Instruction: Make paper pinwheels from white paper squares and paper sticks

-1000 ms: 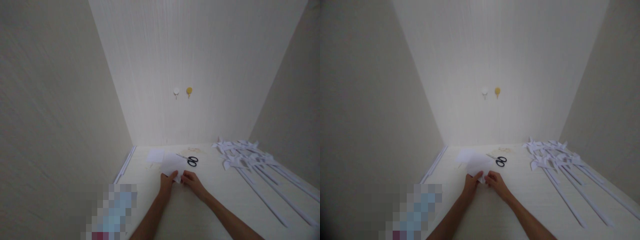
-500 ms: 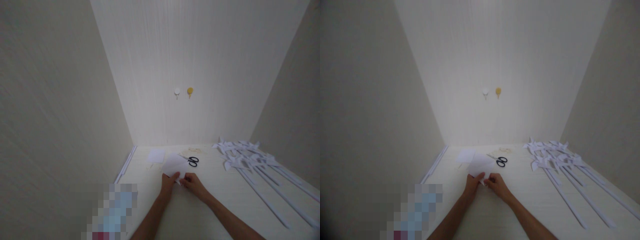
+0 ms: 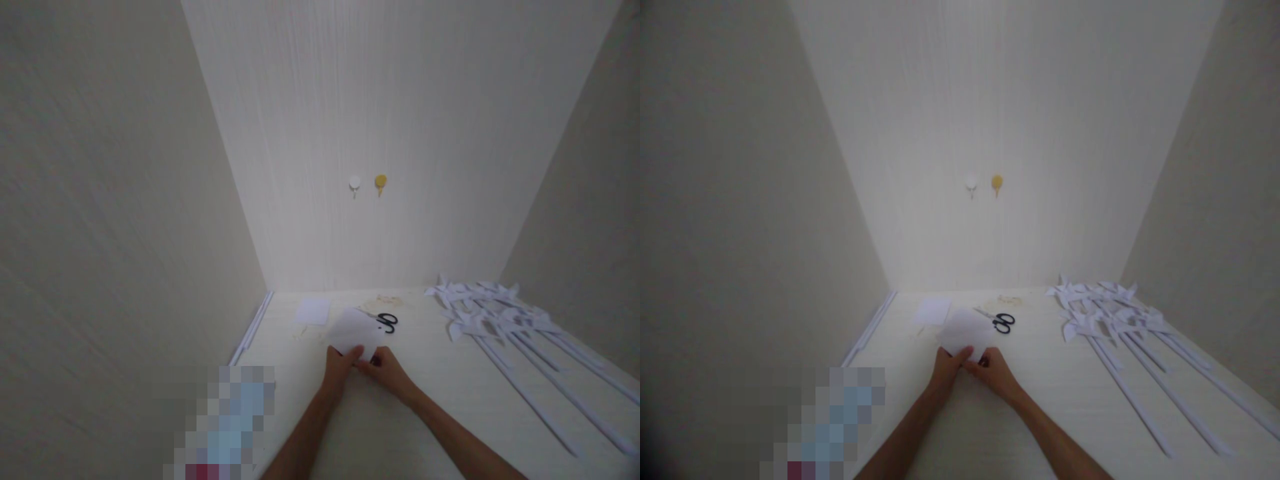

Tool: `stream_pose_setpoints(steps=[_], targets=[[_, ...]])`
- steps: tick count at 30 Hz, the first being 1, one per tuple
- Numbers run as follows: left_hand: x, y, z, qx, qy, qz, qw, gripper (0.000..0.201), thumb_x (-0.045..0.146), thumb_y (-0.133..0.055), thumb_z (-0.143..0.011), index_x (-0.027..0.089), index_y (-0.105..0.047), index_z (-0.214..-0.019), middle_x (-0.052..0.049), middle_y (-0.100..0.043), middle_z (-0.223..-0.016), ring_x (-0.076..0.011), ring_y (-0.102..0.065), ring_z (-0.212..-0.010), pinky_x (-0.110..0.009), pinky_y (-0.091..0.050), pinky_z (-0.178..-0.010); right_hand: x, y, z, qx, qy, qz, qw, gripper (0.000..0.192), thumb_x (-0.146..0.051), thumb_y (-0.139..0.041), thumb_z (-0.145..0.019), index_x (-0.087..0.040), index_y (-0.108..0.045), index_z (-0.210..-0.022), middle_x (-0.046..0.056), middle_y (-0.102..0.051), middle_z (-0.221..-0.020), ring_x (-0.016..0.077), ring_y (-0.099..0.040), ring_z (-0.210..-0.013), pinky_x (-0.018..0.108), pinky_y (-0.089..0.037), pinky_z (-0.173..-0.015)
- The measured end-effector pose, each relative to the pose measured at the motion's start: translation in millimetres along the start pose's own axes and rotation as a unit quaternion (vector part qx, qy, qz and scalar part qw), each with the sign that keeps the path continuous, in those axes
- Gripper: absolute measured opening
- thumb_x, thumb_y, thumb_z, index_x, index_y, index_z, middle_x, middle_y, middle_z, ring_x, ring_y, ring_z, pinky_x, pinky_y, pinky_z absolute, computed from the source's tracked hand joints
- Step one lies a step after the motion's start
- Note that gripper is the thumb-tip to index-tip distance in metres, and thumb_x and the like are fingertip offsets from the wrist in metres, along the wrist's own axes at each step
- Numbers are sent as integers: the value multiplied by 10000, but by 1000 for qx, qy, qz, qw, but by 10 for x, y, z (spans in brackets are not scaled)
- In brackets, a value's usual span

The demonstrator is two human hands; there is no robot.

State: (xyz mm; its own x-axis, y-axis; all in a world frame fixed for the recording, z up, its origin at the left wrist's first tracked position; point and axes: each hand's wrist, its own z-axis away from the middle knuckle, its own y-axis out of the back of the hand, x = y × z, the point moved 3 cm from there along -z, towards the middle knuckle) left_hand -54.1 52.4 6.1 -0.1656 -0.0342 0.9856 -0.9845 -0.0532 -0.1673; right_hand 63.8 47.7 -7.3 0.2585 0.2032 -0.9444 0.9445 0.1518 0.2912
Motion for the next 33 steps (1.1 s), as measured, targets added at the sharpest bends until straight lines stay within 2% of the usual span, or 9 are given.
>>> stream_pose_setpoints(steps=[5,9,13,16,18,22,24,30,33], targets=[[-68,25,-46,14,33,7,999,312,324,-694,-509,63,-646,-673,-96,-648,-621,-187,-585,-564,-282,-458,-529,5,12,8,-14,5,-44,999,258,-377,-576,-632,-122,-592,-597,-18,-502,-482,73,-358,-436,205,-275,-425],[-47,54,-55,43,26,103,993,359,365,-690,-515,78,-615,-717,-71,-634,-629,-166,-575,-553,-271,-457,-521,-20,18,19,-17,2,-60,998,258,-374,-588,-612,-128,-568,-539,-17,-503,-467,79,-379,-436,207,-281,-424],[-1,80,-45,61,15,138,988,361,366,-680,-533,86,-588,-742,-53,-605,-626,-140,-560,-551,-228,-438,-489,-53,29,24,-4,-4,-94,996,292,-412,-605,-579,-137,-543,-502,-31,-472,-434,76,-371,-421,209,-277,-417],[-12,97,-53,80,21,122,989,312,344,-694,-512,105,-570,-671,-15,-563,-611,-97,-518,-520,-182,-409,-439,-23,69,3,52,-29,-156,986,273,-397,-620,-572,-143,-528,-527,-37,-469,-434,82,-396,-424,213,-298,-425],[-23,90,-60,77,21,100,992,282,335,-699,-499,118,-550,-600,14,-524,-563,-78,-483,-486,-177,-404,-426,15,113,-17,110,-43,-225,967,251,-377,-628,-575,-158,-507,-557,-45,-462,-448,82,-404,-431,210,-309,-425],[-20,23,-58,14,21,20,999,261,331,-699,-485,118,-552,-518,12,-508,-468,-84,-462,-432,-203,-407,-434,70,192,-38,200,-67,-343,915,279,-365,-669,-529,-190,-458,-584,-59,-434,-487,76,-404,-433,207,-335,-414],[-15,-8,-52,-12,17,-17,1000,253,330,-693,-492,113,-561,-486,-7,-523,-442,-91,-465,-412,-210,-395,-435,67,213,-39,215,-72,-358,906,313,-374,-683,-513,-199,-428,-558,-58,-423,-488,75,-402,-427,208,-343,-406],[-53,-15,-43,-16,27,-7,999,254,342,-667,-534,95,-610,-530,-36,-578,-459,-120,-497,-408,-231,-390,-439,89,196,-52,200,-48,-330,921,353,-438,-660,-543,-194,-404,-545,-66,-399,-455,70,-378,-409,206,-296,-393],[-21,-5,-14,-4,15,-15,1000,225,296,-686,-524,90,-634,-597,-74,-644,-585,-170,-572,-530,-256,-436,-514,135,176,-60,186,-46,-301,934,354,-470,-622,-584,-191,-407,-551,-66,-413,-433,71,-370,-399,206,-279,-398]])
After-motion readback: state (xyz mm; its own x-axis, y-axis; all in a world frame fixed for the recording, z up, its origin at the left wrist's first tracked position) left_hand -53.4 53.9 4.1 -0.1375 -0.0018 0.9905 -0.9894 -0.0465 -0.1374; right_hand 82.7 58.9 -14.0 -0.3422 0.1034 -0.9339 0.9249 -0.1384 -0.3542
